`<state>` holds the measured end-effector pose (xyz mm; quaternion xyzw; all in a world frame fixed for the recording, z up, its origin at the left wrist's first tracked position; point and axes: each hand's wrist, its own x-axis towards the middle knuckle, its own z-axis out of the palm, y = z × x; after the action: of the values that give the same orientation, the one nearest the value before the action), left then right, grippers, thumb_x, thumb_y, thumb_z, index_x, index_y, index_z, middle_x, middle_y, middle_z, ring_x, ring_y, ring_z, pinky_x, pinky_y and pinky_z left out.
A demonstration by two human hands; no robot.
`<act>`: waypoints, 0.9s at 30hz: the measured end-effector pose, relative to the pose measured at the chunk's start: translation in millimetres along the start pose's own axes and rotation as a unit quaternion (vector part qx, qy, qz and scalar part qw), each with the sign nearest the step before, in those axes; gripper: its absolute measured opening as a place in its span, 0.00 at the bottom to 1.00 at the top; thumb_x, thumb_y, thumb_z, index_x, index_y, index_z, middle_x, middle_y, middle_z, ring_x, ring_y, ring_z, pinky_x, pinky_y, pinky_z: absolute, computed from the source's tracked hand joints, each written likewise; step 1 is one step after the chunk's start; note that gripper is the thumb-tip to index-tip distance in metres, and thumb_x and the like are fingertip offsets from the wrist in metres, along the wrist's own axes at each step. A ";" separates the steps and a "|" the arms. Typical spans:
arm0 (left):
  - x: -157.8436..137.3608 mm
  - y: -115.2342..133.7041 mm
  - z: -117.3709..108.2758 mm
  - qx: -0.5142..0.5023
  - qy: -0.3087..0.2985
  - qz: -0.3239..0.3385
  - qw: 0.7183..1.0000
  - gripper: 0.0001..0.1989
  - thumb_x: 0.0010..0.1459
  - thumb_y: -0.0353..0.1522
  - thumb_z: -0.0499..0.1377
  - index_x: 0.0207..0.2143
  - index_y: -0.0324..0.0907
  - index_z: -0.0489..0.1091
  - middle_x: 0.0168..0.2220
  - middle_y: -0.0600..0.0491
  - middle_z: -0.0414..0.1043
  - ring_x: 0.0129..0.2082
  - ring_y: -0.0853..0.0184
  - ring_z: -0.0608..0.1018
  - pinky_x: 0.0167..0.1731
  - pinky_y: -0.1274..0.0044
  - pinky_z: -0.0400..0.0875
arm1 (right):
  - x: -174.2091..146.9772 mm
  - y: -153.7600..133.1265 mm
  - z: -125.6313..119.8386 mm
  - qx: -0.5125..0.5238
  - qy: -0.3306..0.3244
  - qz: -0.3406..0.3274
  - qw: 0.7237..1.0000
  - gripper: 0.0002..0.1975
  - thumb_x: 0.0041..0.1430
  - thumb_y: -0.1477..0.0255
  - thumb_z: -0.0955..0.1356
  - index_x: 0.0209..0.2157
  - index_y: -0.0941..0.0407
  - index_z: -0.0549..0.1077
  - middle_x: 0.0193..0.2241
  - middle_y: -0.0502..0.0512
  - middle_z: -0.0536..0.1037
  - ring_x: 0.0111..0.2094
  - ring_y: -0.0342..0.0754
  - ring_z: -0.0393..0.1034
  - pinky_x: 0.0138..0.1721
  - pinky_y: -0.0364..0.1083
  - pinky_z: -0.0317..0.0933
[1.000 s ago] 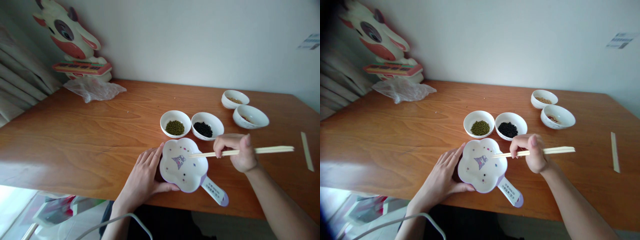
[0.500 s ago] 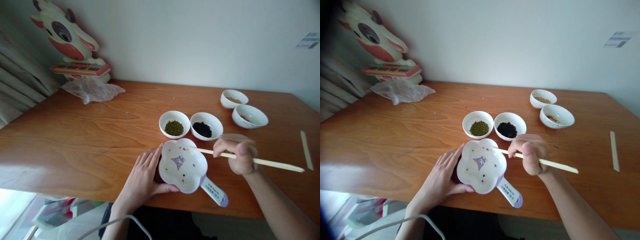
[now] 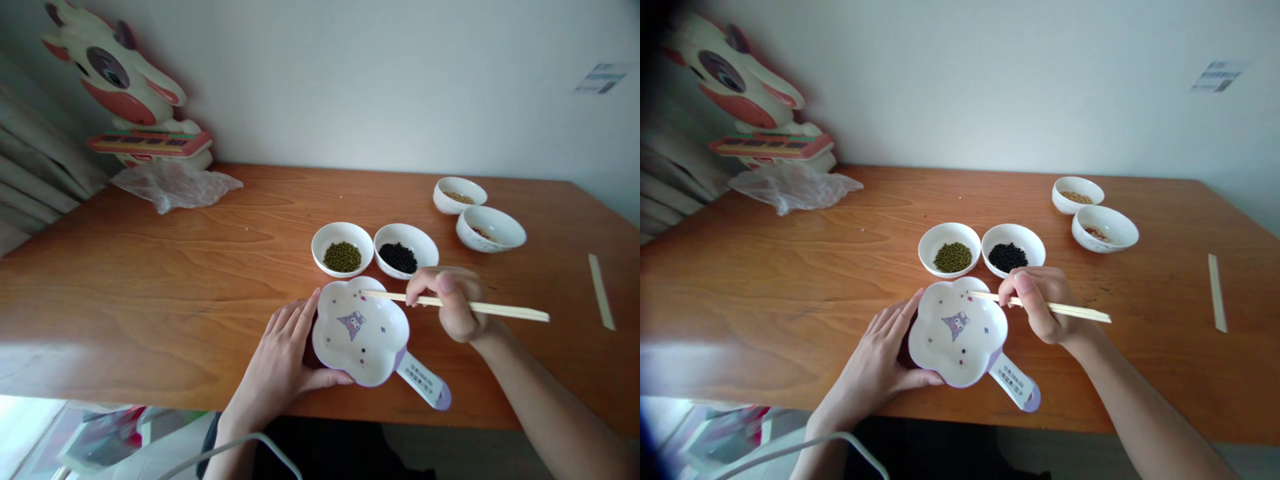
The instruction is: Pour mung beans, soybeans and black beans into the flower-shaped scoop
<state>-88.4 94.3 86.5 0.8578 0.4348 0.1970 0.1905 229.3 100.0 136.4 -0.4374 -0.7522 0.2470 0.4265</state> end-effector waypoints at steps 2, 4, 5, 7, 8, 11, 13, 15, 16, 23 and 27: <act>-0.5 -1.2 0.6 0.003 0.003 0.003 1.000 0.63 0.47 0.65 0.64 0.75 0.47 0.43 0.68 0.37 0.62 0.65 0.43 0.69 0.63 0.54 0.64 | 0.1 -0.9 0.4 0.008 0.013 0.027 1.000 0.31 0.75 0.57 0.54 0.28 0.53 0.78 0.25 0.55 0.78 0.26 0.49 0.71 0.30 0.50 0.61; -0.7 -2.5 1.3 0.005 0.005 0.007 1.000 0.63 0.47 0.65 0.64 0.75 0.46 0.43 0.68 0.37 0.62 0.64 0.43 0.69 0.63 0.54 0.64 | 0.3 -1.4 0.7 0.022 0.029 0.068 0.997 0.32 0.75 0.56 0.53 0.26 0.53 0.77 0.24 0.54 0.77 0.25 0.49 0.70 0.29 0.49 0.61; -0.6 -3.0 1.6 0.006 0.005 0.008 1.000 0.64 0.46 0.65 0.64 0.75 0.46 0.43 0.68 0.38 0.62 0.64 0.44 0.69 0.63 0.55 0.64 | 0.5 -1.2 0.9 0.026 0.035 0.088 0.995 0.34 0.75 0.55 0.52 0.25 0.53 0.77 0.23 0.54 0.76 0.24 0.49 0.70 0.28 0.49 0.61; -0.1 -3.8 2.1 0.008 0.005 0.008 1.000 0.64 0.46 0.65 0.64 0.75 0.46 0.43 0.68 0.38 0.62 0.64 0.44 0.70 0.62 0.55 0.65 | 1.0 -0.2 1.4 0.035 0.036 0.115 0.992 0.37 0.75 0.53 0.50 0.24 0.53 0.76 0.21 0.54 0.75 0.24 0.48 0.69 0.27 0.49 0.60; 0.2 -4.0 2.2 0.010 0.005 0.007 1.000 0.64 0.46 0.65 0.64 0.75 0.46 0.43 0.69 0.38 0.62 0.64 0.44 0.70 0.62 0.56 0.65 | 1.3 0.6 1.8 0.040 0.032 0.125 0.991 0.38 0.75 0.52 0.49 0.24 0.53 0.76 0.20 0.54 0.74 0.23 0.48 0.68 0.27 0.49 0.60; 0.3 -3.7 2.0 0.014 0.005 0.008 1.000 0.64 0.46 0.65 0.64 0.75 0.45 0.43 0.69 0.39 0.62 0.64 0.45 0.69 0.63 0.56 0.65 | 1.9 2.6 2.9 0.064 0.020 0.137 0.988 0.40 0.73 0.49 0.46 0.25 0.54 0.76 0.20 0.54 0.74 0.23 0.48 0.68 0.27 0.49 0.59; 0.0 -3.3 1.6 0.016 0.007 0.009 1.000 0.64 0.46 0.65 0.64 0.75 0.45 0.43 0.69 0.39 0.62 0.65 0.45 0.69 0.63 0.56 0.65 | 2.3 3.1 3.3 0.072 0.013 0.134 0.988 0.41 0.73 0.47 0.46 0.25 0.54 0.75 0.21 0.54 0.75 0.23 0.48 0.68 0.27 0.49 0.59; -0.3 -3.0 1.3 0.017 0.006 0.009 1.000 0.64 0.46 0.65 0.64 0.75 0.45 0.43 0.69 0.38 0.62 0.65 0.45 0.69 0.63 0.56 0.65 | 2.8 3.0 3.3 0.069 0.006 0.131 0.989 0.41 0.73 0.47 0.46 0.25 0.53 0.76 0.21 0.54 0.75 0.24 0.48 0.68 0.27 0.49 0.59; -0.3 -2.9 1.2 0.017 0.006 0.009 1.000 0.63 0.46 0.65 0.64 0.75 0.45 0.43 0.69 0.38 0.62 0.65 0.45 0.69 0.63 0.55 0.65 | 3.1 2.9 3.2 0.065 0.003 0.129 0.989 0.40 0.73 0.48 0.46 0.26 0.53 0.76 0.21 0.54 0.75 0.24 0.48 0.68 0.28 0.49 0.59; -0.8 -3.5 2.6 0.013 0.005 0.004 1.000 0.64 0.46 0.65 0.64 0.75 0.45 0.44 0.69 0.38 0.61 0.65 0.45 0.69 0.63 0.56 0.65 | 3.7 5.2 2.4 0.056 0.008 0.125 0.991 0.39 0.74 0.50 0.47 0.26 0.54 0.76 0.22 0.53 0.75 0.25 0.46 0.69 0.29 0.48 0.61; -0.5 -4.5 3.6 0.012 0.000 0.000 1.000 0.64 0.46 0.65 0.64 0.75 0.45 0.43 0.70 0.39 0.60 0.66 0.46 0.68 0.63 0.56 0.64 | 2.8 7.6 2.4 0.058 0.013 0.120 0.991 0.40 0.74 0.49 0.47 0.25 0.54 0.76 0.21 0.53 0.75 0.24 0.46 0.69 0.27 0.48 0.61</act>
<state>-89.8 95.8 81.2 0.8600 0.4371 0.1921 0.1802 229.9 106.2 130.7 -0.5022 -0.6734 0.3338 0.4277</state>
